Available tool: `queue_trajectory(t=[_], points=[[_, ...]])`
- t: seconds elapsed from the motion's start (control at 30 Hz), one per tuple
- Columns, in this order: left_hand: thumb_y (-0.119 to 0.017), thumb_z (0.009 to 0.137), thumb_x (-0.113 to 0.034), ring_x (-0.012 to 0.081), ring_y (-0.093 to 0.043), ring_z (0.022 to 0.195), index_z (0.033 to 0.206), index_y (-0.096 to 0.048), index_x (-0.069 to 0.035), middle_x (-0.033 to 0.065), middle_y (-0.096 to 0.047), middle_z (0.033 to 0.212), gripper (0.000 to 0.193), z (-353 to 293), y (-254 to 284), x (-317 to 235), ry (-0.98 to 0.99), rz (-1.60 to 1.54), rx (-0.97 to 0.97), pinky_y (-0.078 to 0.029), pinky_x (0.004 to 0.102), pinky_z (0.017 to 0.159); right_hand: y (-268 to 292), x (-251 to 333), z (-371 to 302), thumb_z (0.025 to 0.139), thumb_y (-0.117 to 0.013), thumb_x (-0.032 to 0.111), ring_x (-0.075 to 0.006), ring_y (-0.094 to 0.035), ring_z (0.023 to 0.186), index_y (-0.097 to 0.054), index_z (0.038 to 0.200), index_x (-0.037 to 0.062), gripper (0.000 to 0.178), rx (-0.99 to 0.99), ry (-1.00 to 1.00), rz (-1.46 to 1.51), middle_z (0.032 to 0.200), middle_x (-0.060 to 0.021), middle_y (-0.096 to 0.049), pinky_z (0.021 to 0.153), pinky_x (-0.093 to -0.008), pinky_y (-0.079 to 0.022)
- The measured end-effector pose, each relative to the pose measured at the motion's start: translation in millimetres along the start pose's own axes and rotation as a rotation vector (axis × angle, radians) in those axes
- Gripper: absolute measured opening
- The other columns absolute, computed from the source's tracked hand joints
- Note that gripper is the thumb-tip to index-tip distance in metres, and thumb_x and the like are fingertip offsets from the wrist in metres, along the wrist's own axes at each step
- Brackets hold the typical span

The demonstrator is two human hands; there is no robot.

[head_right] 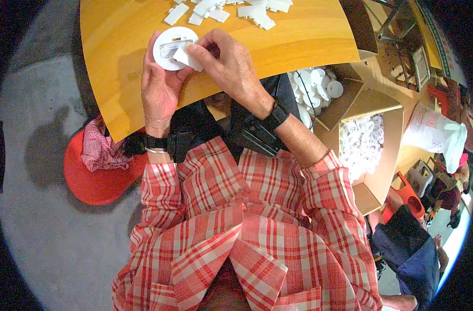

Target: Assembling and sorting small white plastic circular components into boxes.

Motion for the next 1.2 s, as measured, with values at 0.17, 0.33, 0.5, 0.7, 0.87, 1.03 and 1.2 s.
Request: queue_trajectory(t=[0.17, 0.33, 0.5, 0.7, 0.87, 1.03, 1.2], points=[[-0.045, 0.087, -0.043, 0.0248, -0.047, 0.112, 0.133, -0.027, -0.008, 0.0111, -0.040, 0.127, 0.061, -2.6, 0.7, -1.0, 0.044, 0.025, -0.029, -0.050, 0.0385, 0.084, 9.1, 14.1, 5.6, 0.079, -0.063, 0.024, -0.0172, -0.055, 0.060, -0.059, 0.079, 0.0010, 0.023, -0.015, 0.134, -0.186, 0.067, -0.0092, -0.058, 0.055, -0.0283, -0.044], [-0.045, 0.087, -0.045, 0.0236, -0.047, 0.111, 0.133, -0.027, -0.008, 0.0108, -0.041, 0.126, 0.062, -2.3, 5.7, 2.2, 0.106, -0.026, -0.028, -0.052, 0.0380, 0.081, 7.2, 35.1, 13.8, 0.076, -0.064, 0.021, -0.0247, -0.056, 0.063, -0.060, 0.077, 0.0022, 0.019, -0.012, 0.294, -0.378, 0.069, -0.0114, -0.058, 0.056, -0.0325, -0.045], [-0.046, 0.086, -0.047, 0.0232, -0.048, 0.110, 0.133, -0.026, -0.008, 0.0111, -0.041, 0.126, 0.064, -1.6, 4.1, 2.9, 0.093, 0.020, -0.037, -0.053, 0.0367, 0.079, 3.3, 43.6, 17.0, 0.073, -0.064, 0.019, -0.0290, -0.055, 0.063, -0.057, 0.074, 0.0023, 0.018, -0.013, 0.429, -0.469, 0.067, -0.0123, -0.055, 0.056, -0.0358, -0.044], [-0.047, 0.085, -0.047, 0.0229, -0.048, 0.110, 0.133, -0.025, -0.007, 0.0115, -0.041, 0.126, 0.067, -1.4, 2.0, 1.9, 0.092, 0.020, -0.037, -0.053, 0.0375, 0.079, -1.6, 43.5, 15.5, 0.072, -0.065, 0.016, -0.0295, -0.053, 0.062, -0.051, 0.072, 0.0037, 0.018, -0.053, 0.612, -0.527, 0.065, -0.0114, -0.051, 0.055, -0.0383, -0.042], [-0.048, 0.084, -0.048, 0.0228, -0.048, 0.110, 0.133, -0.026, -0.007, 0.0114, -0.041, 0.125, 0.067, -1.9, 1.7, 1.1, 0.089, 0.017, -0.044, -0.053, 0.0386, 0.079, -4.1, 44.9, 16.5, 0.071, -0.068, 0.014, -0.0207, -0.054, 0.059, -0.056, 0.070, 0.0055, 0.015, -0.085, 0.724, -0.640, 0.064, -0.0049, -0.054, 0.051, -0.0311, -0.041], [-0.048, 0.084, -0.048, 0.0226, -0.048, 0.110, 0.133, -0.026, -0.008, 0.0111, -0.042, 0.125, 0.067, -0.6, 3.6, 2.3, 0.090, -0.006, -0.035, -0.053, 0.0381, 0.079, -4.2, 43.5, 17.7, 0.071, -0.068, 0.013, -0.0224, -0.053, 0.060, -0.055, 0.069, 0.0058, 0.016, -0.062, 0.719, -0.627, 0.064, -0.0049, -0.053, 0.052, -0.0326, -0.040], [-0.048, 0.084, -0.047, 0.0223, -0.048, 0.109, 0.133, -0.027, -0.008, 0.0108, -0.042, 0.125, 0.066, 0.0, 2.4, 2.1, 0.091, -0.010, -0.042, -0.053, 0.0371, 0.078, -4.5, 46.1, 17.9, 0.070, -0.068, 0.013, -0.0228, -0.053, 0.060, -0.054, 0.069, 0.0059, 0.015, -0.068, 0.745, -0.650, 0.065, -0.0049, -0.053, 0.052, -0.0329, -0.040]])
Point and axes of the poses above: each hand's wrist, its own z-axis towards the middle knuckle, its own y-axis out of the back of the hand, x = y × z, the point moved 4 cm from there along z, towards the middle knuckle
